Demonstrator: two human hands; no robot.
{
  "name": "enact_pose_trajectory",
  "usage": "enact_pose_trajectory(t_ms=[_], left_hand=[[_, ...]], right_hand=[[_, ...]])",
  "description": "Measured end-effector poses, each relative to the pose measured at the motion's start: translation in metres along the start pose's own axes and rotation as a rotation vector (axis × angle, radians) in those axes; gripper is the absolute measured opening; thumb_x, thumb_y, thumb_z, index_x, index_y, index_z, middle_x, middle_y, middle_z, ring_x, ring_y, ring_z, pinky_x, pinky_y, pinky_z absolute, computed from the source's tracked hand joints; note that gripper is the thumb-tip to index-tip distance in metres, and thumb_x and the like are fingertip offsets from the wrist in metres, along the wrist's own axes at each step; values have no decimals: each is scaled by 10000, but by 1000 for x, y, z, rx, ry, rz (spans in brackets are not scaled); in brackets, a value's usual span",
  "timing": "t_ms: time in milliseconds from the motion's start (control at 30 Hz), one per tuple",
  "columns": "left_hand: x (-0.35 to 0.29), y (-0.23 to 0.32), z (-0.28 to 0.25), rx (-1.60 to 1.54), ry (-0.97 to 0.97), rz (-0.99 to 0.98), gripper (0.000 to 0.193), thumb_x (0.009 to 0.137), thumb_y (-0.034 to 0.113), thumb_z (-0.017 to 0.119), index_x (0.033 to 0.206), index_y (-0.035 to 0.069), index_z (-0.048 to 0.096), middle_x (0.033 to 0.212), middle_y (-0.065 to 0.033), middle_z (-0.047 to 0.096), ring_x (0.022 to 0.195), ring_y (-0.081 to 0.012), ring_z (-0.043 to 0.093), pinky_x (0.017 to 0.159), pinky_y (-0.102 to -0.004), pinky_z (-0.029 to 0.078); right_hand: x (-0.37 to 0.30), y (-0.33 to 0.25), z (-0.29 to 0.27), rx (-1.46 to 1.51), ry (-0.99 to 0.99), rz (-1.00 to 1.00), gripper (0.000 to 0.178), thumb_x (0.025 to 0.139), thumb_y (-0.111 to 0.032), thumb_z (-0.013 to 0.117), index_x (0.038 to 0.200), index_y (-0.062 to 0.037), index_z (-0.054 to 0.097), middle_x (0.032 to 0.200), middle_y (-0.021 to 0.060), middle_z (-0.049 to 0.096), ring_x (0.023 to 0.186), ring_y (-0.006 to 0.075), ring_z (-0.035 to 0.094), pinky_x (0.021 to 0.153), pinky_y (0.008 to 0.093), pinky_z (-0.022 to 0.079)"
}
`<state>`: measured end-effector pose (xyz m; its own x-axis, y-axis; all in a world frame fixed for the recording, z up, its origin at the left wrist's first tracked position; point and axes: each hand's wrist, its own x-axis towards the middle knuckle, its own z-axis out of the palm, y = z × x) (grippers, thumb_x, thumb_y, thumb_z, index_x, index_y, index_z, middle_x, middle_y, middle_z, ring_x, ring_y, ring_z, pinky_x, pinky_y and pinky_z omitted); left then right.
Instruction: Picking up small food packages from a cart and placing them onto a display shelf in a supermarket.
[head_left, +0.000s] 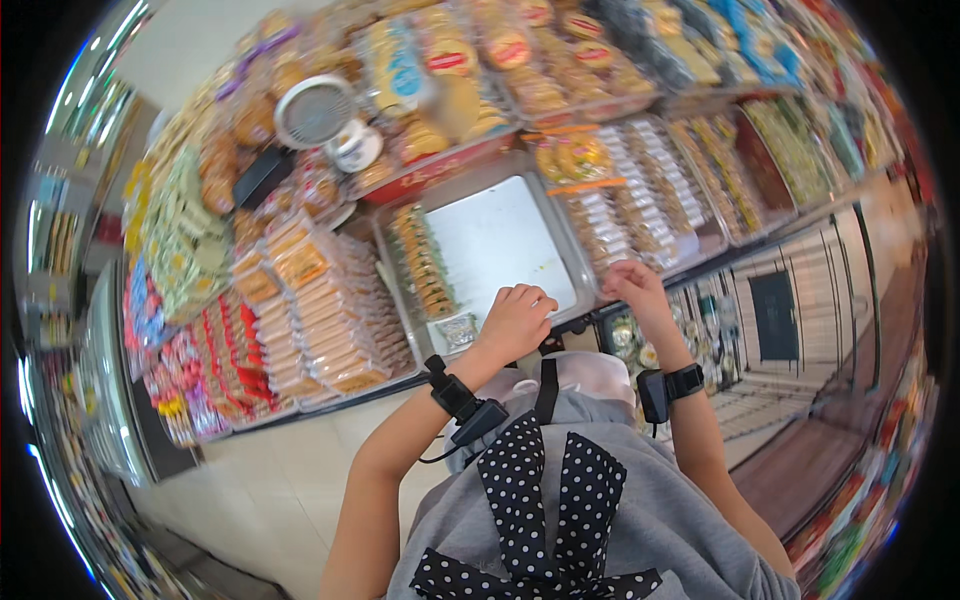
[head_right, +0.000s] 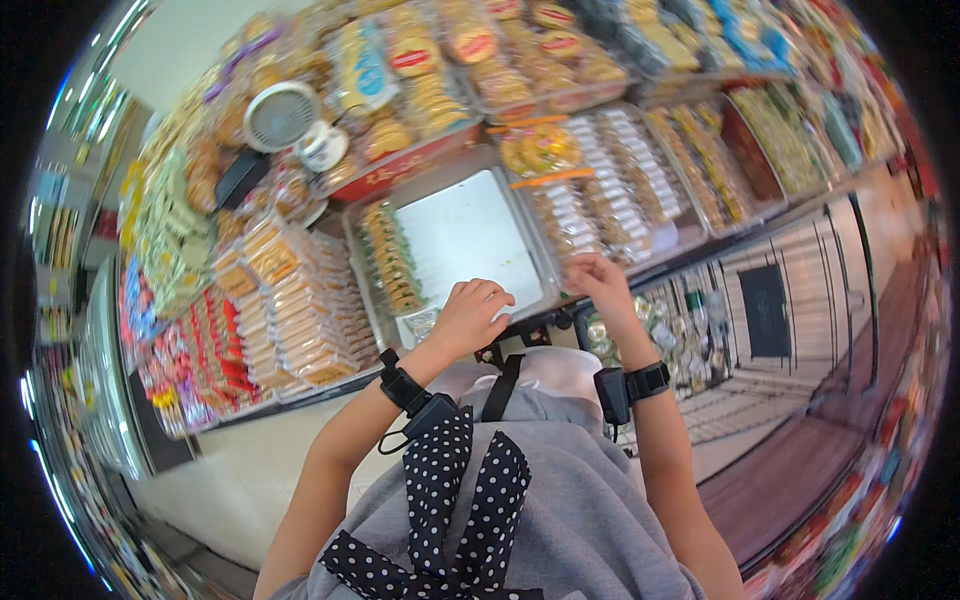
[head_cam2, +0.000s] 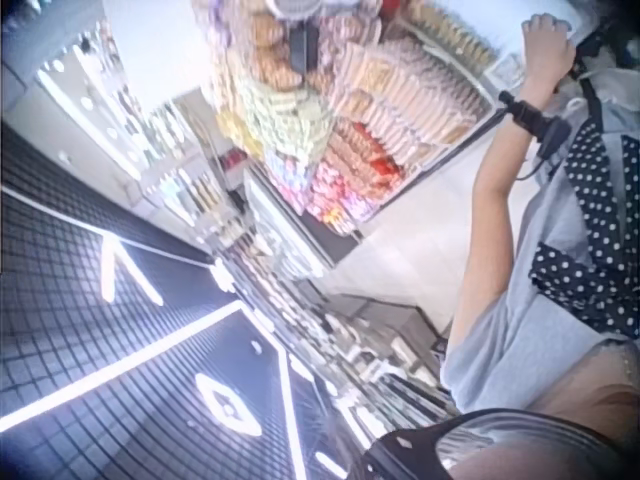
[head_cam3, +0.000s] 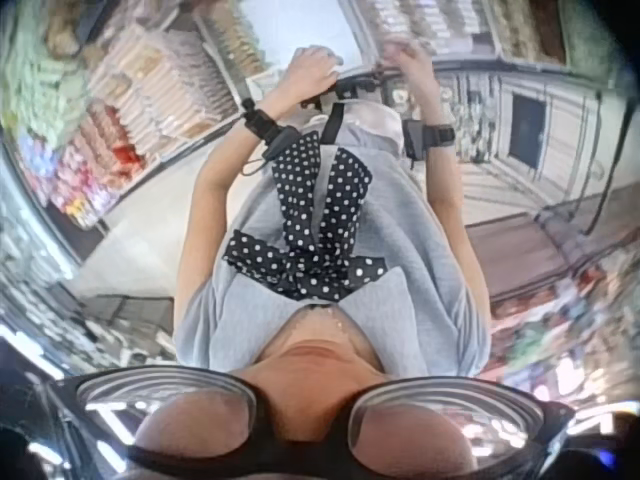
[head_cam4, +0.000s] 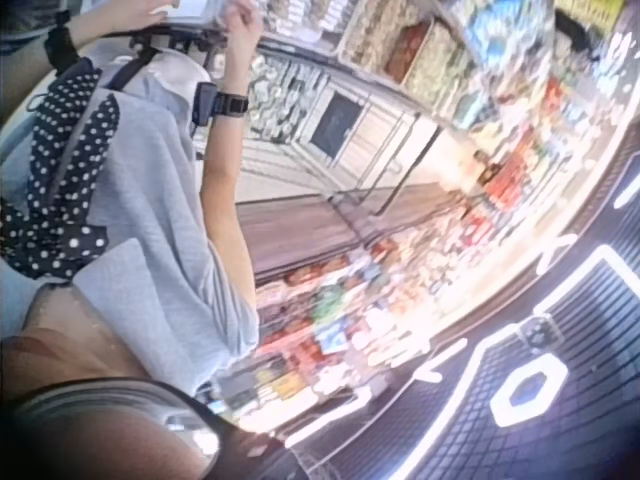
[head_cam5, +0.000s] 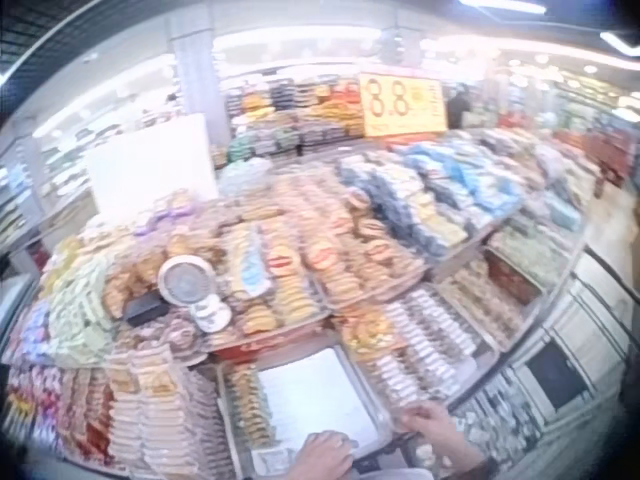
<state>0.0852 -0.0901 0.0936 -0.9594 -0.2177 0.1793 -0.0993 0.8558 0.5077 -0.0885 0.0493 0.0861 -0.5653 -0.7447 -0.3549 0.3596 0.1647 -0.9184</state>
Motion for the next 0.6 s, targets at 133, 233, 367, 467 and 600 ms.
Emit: enact_pose_trajectory(t_ms=[133,233,367,467,600], left_hand=[[24,18,21,-103,-183,96,121,663,109,501,778,97,538,808,-39,501,792,-201,481,682,-326,365],[41,36,43,-227,-315,208,122,674,123,501,769,62,548,786,-60,518,722,-231,506,635,-333,397],[52,59,71,-311,-418,310,124,685,115,494,770,46,552,779,-70,518,723,-242,512,628,-344,411],[54,67,94,-353,-559,267,149,693,114,488,808,40,546,795,-90,515,752,-255,513,658,-349,411],[55,76,125,-348,-771,151,210,688,127,502,870,26,528,827,-128,512,788,-280,512,704,-352,410]], right_hand=[[-42,14,-51,92,300,-56,169,758,-71,504,916,-13,490,772,48,549,701,118,534,626,222,424],[-74,36,-81,144,499,-24,166,755,-69,489,909,-8,488,782,49,542,691,118,531,601,222,418],[-114,66,-101,223,628,71,160,739,-82,507,892,-37,496,798,44,538,686,116,534,619,216,427],[-134,84,-103,234,723,176,235,709,-61,486,935,-1,480,796,45,504,670,116,519,593,212,409],[-150,119,-109,293,787,277,319,706,-78,499,1010,5,455,886,58,500,705,132,532,606,238,423]])
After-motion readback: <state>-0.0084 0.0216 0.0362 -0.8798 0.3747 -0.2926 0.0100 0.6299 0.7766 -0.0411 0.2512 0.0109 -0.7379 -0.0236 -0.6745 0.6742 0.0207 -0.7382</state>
